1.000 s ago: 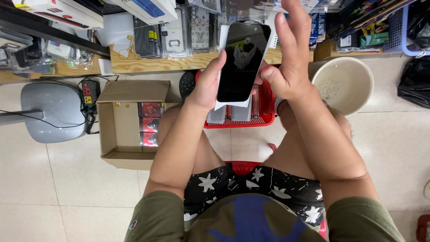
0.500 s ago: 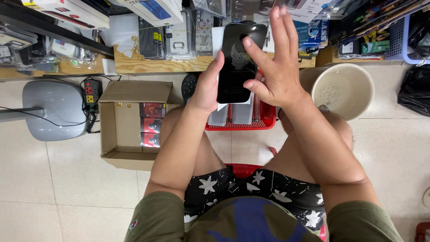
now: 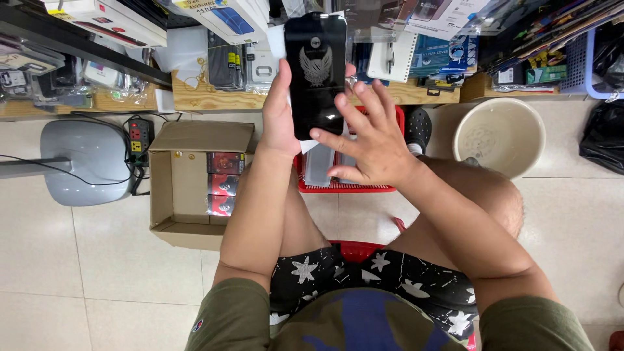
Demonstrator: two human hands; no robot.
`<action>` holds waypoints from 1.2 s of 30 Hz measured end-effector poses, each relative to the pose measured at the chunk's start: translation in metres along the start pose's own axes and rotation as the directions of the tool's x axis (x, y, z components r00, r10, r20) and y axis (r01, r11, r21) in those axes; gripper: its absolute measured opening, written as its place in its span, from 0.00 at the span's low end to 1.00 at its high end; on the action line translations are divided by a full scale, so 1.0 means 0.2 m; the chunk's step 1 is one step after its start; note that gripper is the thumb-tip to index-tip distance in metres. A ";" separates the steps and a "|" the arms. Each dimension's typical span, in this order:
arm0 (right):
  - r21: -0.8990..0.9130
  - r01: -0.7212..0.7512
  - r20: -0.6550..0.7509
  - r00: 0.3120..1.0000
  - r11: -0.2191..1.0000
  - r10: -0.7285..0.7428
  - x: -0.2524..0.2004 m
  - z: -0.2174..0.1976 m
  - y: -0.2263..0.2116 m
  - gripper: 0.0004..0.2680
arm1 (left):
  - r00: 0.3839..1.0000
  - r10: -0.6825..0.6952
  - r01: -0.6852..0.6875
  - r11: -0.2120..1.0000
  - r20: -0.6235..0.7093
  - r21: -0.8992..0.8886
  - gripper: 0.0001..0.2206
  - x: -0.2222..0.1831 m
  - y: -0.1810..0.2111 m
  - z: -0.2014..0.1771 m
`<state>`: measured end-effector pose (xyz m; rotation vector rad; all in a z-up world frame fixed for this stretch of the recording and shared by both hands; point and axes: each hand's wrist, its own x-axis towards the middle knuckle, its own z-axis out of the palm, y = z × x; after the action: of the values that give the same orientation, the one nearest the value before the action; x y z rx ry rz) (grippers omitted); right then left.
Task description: The person takes a phone screen out of a white sleeve, wipes the surface of the screen with a hand, and places the item into a red basket.
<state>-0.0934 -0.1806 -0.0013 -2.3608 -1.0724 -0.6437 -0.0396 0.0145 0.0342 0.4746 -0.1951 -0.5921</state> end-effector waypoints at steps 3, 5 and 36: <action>0.042 0.038 -0.003 0.999 0.998 -0.038 0.00 -0.01 0.00 0.23 | 0.999 0.038 -0.038 0.999 -0.006 0.023 0.32 0.00 0.02 -0.01; 0.076 0.054 -0.028 0.998 0.996 -0.052 0.05 -0.05 0.01 0.22 | 0.999 0.036 -0.037 0.999 -0.005 -0.014 0.31 0.01 0.00 -0.02; -0.077 -0.117 0.014 0.993 0.990 0.119 0.04 0.08 -0.07 0.26 | 0.994 0.045 -0.054 0.994 -0.097 -0.095 0.28 0.00 -0.04 0.08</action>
<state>-0.0961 -0.1578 -0.0065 -2.4787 -0.9226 -0.6303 -0.0489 0.0033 0.0434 0.4011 -0.0870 -0.5265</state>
